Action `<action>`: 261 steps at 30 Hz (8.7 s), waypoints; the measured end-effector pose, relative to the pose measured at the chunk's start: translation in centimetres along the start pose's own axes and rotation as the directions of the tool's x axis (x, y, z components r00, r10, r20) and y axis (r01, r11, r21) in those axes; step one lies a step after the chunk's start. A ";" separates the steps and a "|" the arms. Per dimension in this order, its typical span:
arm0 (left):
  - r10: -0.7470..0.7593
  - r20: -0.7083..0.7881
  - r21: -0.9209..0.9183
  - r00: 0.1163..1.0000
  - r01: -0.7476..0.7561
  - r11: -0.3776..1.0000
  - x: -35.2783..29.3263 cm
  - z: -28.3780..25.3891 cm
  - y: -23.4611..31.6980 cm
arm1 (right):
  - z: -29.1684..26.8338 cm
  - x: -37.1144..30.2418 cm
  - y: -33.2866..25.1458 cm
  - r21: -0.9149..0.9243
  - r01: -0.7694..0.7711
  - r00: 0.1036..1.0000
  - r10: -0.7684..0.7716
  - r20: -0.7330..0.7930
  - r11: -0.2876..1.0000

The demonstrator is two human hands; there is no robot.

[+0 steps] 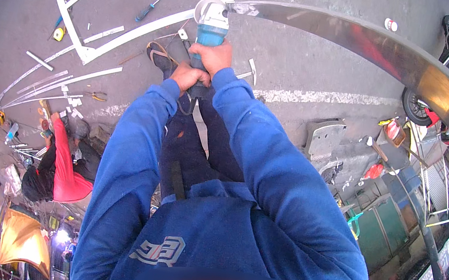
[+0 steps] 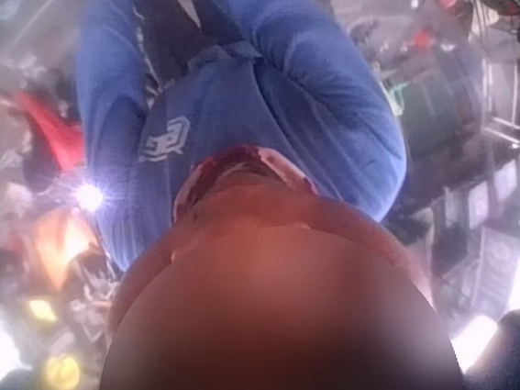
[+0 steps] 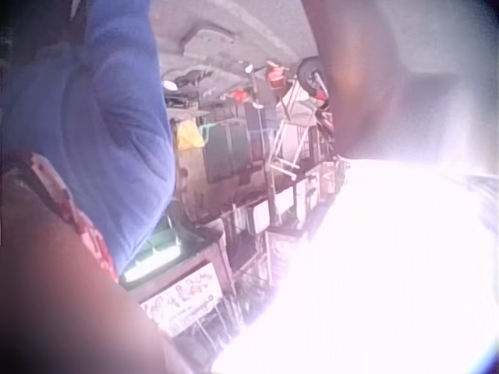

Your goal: The person uses an angle grinder to smooth the edges of a white metal frame on the ground. They reposition the frame and continue grinding different sections while another person works nearby.

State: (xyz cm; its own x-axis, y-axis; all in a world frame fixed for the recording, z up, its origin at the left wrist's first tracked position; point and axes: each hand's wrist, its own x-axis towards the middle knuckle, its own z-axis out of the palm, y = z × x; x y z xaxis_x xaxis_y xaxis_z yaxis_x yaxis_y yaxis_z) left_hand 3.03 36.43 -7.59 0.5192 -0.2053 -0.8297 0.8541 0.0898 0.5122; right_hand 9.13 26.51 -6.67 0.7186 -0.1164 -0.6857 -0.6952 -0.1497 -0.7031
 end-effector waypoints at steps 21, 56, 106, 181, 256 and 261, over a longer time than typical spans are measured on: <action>-0.174 -0.061 0.027 0.983 0.176 0.984 0.5 -1.1 1.3 | 0.5 1.0 -0.1 0.061 -0.047 0.999 0.046 0.016 0.997; -0.143 -0.081 0.081 0.986 0.150 0.985 0.9 -1.7 1.5 | 1.1 2.0 -0.2 0.045 -0.057 0.997 0.054 0.048 0.997; -0.044 -0.036 0.122 0.998 0.048 0.991 0.8 -3.5 3.0 | 2.8 2.6 0.1 0.128 -0.024 1.000 0.022 0.016 0.991; -0.313 0.158 0.870 0.936 0.018 0.493 4.8 -13.7 15.6 | 13.2 3.3 -4.4 0.706 0.131 0.861 0.273 -0.429 0.696; -0.178 -0.213 -0.123 0.961 0.155 0.980 -0.9 9.8 -2.1 | -8.5 1.1 1.8 -0.242 -0.078 0.918 0.164 0.360 0.967; -0.038 -0.152 0.096 0.988 0.053 0.994 1.5 15.7 -2.8 | -14.9 3.3 4.6 -0.032 -0.324 0.936 0.325 0.132 0.945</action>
State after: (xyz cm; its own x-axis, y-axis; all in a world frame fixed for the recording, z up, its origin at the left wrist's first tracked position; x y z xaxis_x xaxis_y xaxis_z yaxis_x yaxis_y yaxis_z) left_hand 0.97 20.57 -6.78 0.4849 -0.0577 -0.8727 0.8736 -0.0149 0.4864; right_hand 8.64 10.86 -9.33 0.4438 -0.0278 -0.8957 -0.8895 -0.1350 -0.4365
